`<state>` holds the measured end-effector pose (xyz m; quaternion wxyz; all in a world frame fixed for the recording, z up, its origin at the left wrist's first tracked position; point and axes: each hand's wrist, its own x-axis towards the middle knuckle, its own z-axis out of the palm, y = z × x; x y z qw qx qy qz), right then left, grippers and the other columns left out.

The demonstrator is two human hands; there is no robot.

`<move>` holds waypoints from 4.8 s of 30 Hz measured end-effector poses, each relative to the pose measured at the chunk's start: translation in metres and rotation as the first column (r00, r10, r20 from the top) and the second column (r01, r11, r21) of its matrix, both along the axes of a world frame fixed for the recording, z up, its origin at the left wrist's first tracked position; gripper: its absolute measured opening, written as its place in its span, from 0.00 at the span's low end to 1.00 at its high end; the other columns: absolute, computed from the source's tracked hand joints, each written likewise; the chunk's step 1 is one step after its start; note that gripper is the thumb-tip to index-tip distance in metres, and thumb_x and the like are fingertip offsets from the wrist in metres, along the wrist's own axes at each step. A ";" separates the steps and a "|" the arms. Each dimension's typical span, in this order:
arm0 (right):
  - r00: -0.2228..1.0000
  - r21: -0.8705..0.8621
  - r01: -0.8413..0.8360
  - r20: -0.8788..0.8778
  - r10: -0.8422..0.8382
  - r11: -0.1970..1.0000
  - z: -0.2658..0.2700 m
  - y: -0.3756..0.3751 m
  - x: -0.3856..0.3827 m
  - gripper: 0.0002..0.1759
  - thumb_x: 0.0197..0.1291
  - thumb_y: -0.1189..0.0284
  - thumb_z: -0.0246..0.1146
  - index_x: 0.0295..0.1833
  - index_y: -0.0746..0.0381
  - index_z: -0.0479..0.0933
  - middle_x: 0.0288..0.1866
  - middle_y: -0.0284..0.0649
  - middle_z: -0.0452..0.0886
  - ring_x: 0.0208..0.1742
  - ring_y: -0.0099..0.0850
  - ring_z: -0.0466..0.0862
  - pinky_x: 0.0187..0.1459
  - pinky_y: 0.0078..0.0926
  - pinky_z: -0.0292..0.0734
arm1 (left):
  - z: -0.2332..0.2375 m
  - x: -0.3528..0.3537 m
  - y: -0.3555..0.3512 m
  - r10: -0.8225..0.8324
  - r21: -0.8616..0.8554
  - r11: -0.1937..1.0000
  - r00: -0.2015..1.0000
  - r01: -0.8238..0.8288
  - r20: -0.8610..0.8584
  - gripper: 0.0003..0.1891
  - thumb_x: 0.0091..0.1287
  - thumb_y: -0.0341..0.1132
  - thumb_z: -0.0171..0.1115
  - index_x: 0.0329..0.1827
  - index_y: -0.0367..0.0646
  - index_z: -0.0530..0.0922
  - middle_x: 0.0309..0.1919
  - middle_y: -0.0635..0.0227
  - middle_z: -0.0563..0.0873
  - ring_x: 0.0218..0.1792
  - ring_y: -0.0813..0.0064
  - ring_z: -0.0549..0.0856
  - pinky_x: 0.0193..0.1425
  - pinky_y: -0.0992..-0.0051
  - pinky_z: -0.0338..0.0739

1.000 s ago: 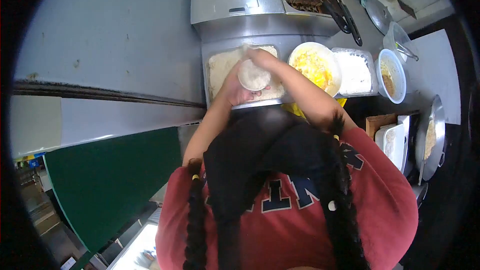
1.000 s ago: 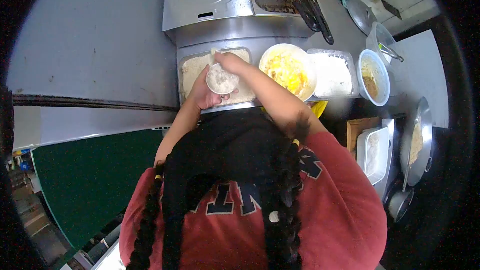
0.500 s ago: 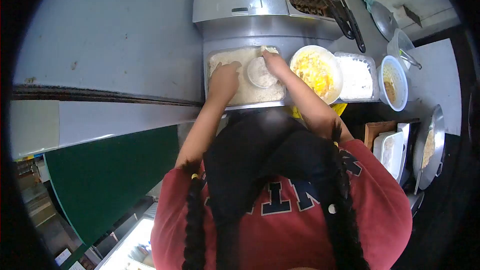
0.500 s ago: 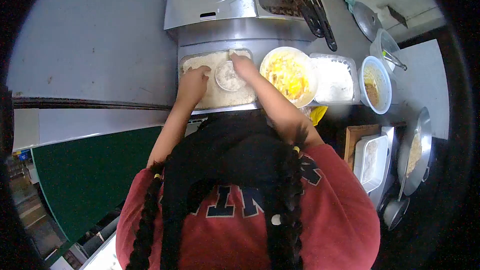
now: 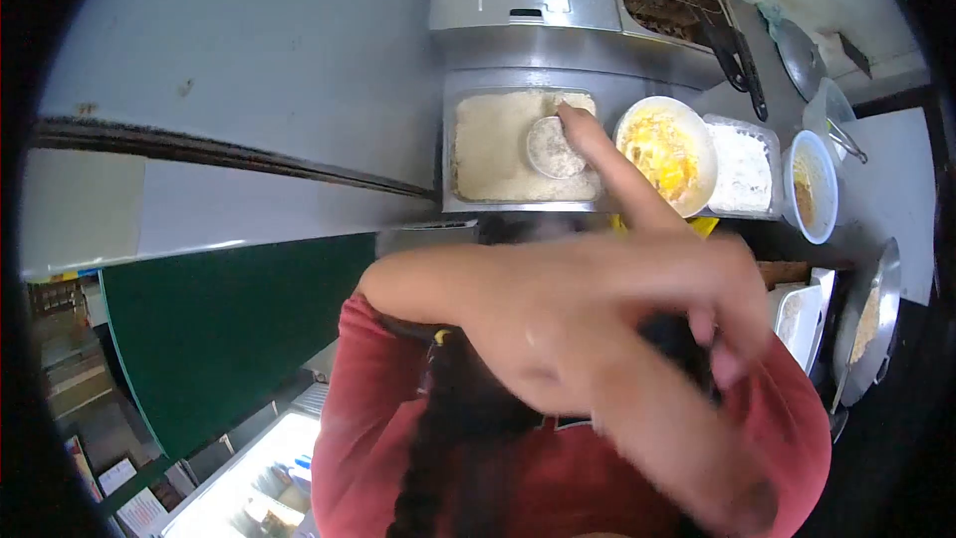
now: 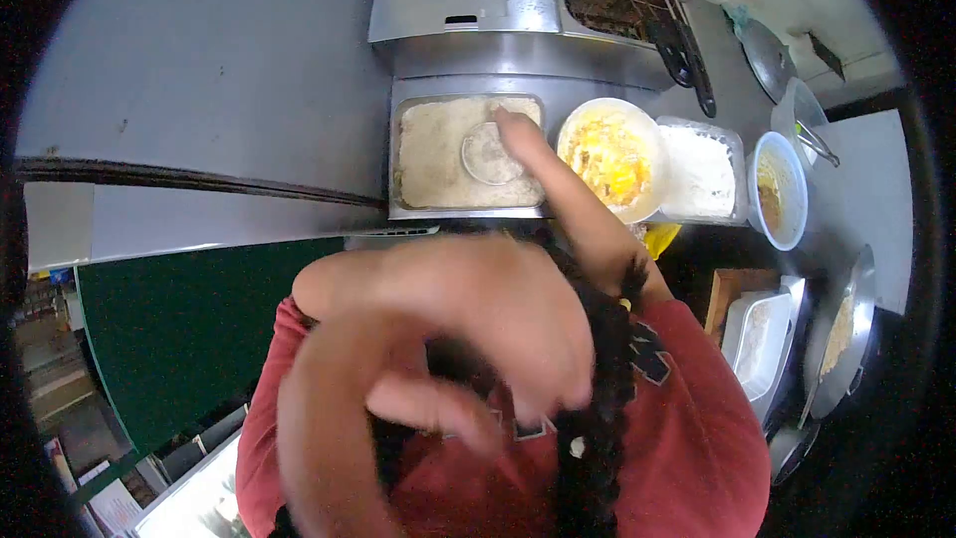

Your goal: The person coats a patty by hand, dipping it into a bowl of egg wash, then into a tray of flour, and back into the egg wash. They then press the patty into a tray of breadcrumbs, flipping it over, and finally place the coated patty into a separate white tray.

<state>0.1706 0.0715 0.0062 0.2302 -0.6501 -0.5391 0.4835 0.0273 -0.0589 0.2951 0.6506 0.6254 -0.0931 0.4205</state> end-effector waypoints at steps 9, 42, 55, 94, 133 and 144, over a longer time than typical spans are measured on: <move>0.993 0.023 -0.119 0.007 0.119 0.993 0.005 0.001 -0.001 0.35 0.73 0.50 0.44 0.53 0.73 0.80 0.52 0.65 0.82 0.57 0.56 0.81 0.63 0.42 0.70 | 0.006 0.094 0.011 0.018 0.308 0.890 0.700 -0.337 0.714 0.14 0.79 0.33 0.50 0.54 0.62 0.85 0.43 0.58 0.78 0.36 0.70 0.83 0.33 0.78 0.81; 0.852 0.652 -0.464 0.145 0.503 0.599 0.001 0.013 0.046 0.21 0.72 0.63 0.49 0.53 0.69 0.78 0.45 0.61 0.83 0.50 0.54 0.84 0.52 0.49 0.77 | -0.161 0.040 0.017 0.838 -0.095 0.378 0.384 -0.921 -0.388 0.22 0.64 0.29 0.62 0.62 0.40 0.72 0.57 0.64 0.74 0.65 0.68 0.70 0.71 0.64 0.64; 0.983 0.195 -0.081 0.176 0.047 0.977 0.009 0.007 -0.016 0.27 0.71 0.56 0.48 0.40 0.70 0.82 0.39 0.59 0.84 0.45 0.56 0.83 0.52 0.48 0.74 | -0.251 -0.022 0.053 0.552 -0.637 0.041 0.549 -0.770 -0.628 0.21 0.78 0.41 0.48 0.68 0.42 0.72 0.64 0.62 0.75 0.66 0.66 0.72 0.66 0.62 0.66; 0.927 0.338 -0.374 0.096 0.364 0.864 0.067 0.011 -0.008 0.21 0.51 0.71 0.70 0.53 0.53 0.86 0.41 0.48 0.87 0.42 0.41 0.87 0.47 0.34 0.80 | -0.298 -0.049 0.079 0.135 -0.970 0.239 0.991 -0.042 -0.009 0.31 0.74 0.51 0.38 0.77 0.49 0.64 0.75 0.59 0.67 0.75 0.51 0.64 0.73 0.38 0.54; 0.776 0.327 -0.607 0.438 0.453 0.724 0.020 0.011 -0.048 0.28 0.71 0.55 0.48 0.46 0.68 0.83 0.48 0.60 0.83 0.52 0.57 0.82 0.56 0.51 0.74 | -0.268 -0.022 0.073 -0.114 -0.971 0.213 0.984 -0.109 -0.135 0.39 0.70 0.70 0.34 0.58 0.44 0.76 0.39 0.46 0.86 0.24 0.57 0.84 0.13 0.76 0.68; 0.804 0.321 -0.592 0.296 0.516 0.739 0.007 0.017 -0.040 0.27 0.71 0.55 0.47 0.46 0.68 0.83 0.49 0.60 0.83 0.54 0.55 0.82 0.57 0.50 0.74 | -0.262 -0.019 0.067 -0.196 -0.951 0.264 0.956 -0.162 -0.217 0.39 0.72 0.69 0.33 0.56 0.42 0.77 0.37 0.52 0.88 0.25 0.58 0.86 0.15 0.73 0.73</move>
